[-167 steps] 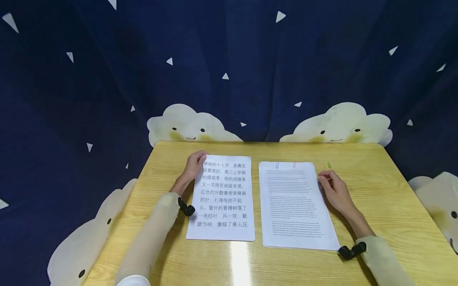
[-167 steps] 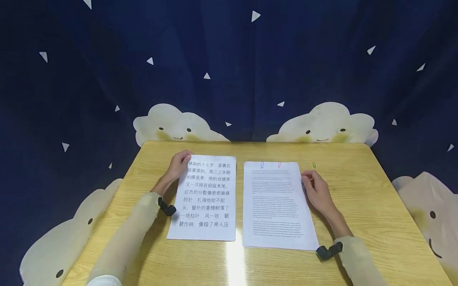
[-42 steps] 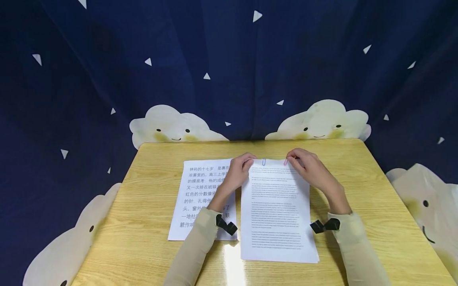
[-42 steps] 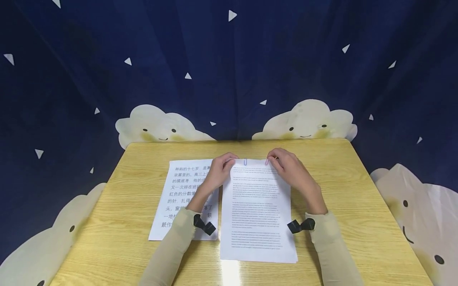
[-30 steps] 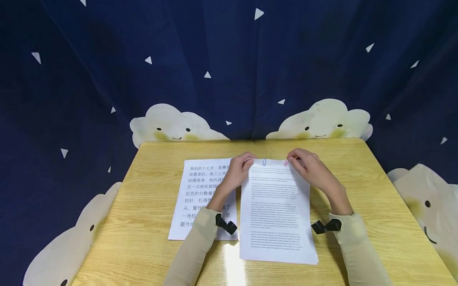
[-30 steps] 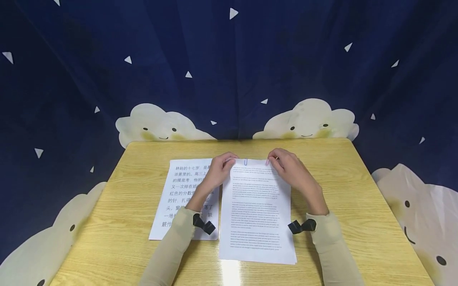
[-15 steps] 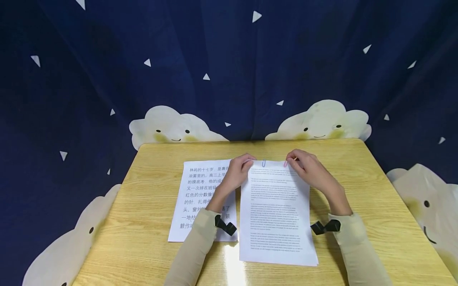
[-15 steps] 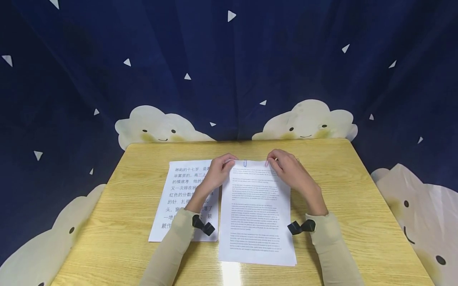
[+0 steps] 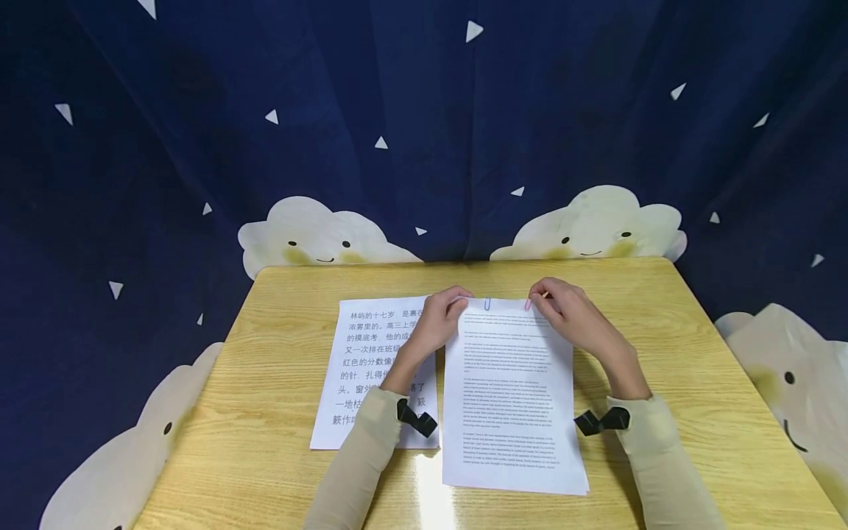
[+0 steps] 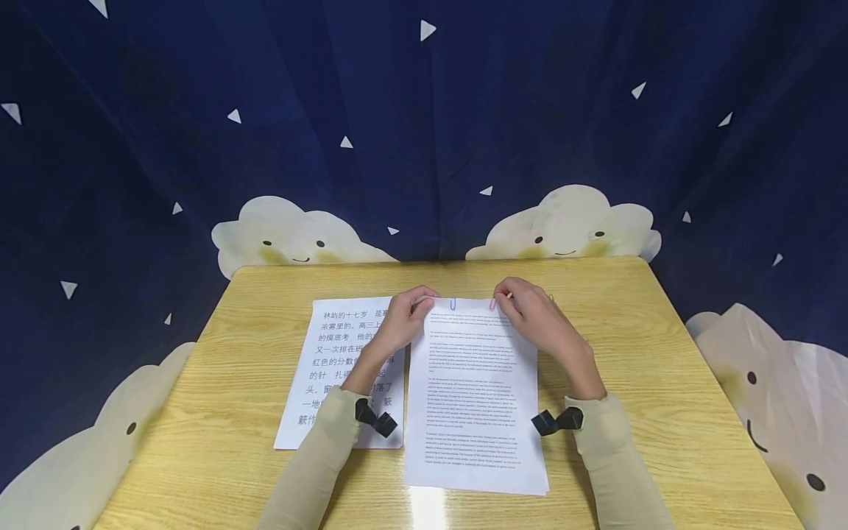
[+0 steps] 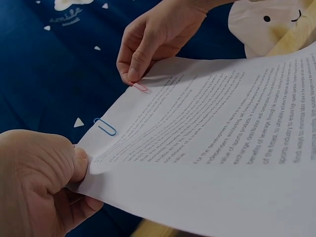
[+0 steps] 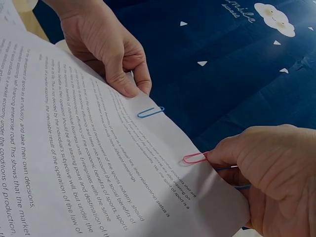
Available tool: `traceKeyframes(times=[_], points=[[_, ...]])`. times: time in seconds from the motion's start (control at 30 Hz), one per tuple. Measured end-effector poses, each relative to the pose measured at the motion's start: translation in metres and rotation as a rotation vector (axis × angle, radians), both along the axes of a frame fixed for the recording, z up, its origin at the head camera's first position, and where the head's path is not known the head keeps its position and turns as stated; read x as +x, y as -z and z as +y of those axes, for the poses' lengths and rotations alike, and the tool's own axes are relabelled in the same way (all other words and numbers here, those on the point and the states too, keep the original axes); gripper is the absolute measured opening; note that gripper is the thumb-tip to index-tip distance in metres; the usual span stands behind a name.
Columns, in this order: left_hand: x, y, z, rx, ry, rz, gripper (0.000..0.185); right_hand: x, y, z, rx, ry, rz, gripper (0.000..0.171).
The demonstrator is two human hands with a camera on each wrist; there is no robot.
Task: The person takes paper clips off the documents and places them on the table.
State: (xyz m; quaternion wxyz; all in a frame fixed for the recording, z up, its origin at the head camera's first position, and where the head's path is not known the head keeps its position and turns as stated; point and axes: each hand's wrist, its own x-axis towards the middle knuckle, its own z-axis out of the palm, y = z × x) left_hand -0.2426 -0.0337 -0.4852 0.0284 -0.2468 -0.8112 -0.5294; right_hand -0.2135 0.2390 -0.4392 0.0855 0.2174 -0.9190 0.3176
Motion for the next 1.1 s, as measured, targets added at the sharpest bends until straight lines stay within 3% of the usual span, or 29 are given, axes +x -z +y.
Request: traceKeyframes(times=[1.1], points=[[-0.0031, 0.003, -0.0014, -0.005, -0.01, 0.014, 0.023, -0.0012, 0.0001, 0.0029, -0.029, 0.031, 0.085, 0.012]])
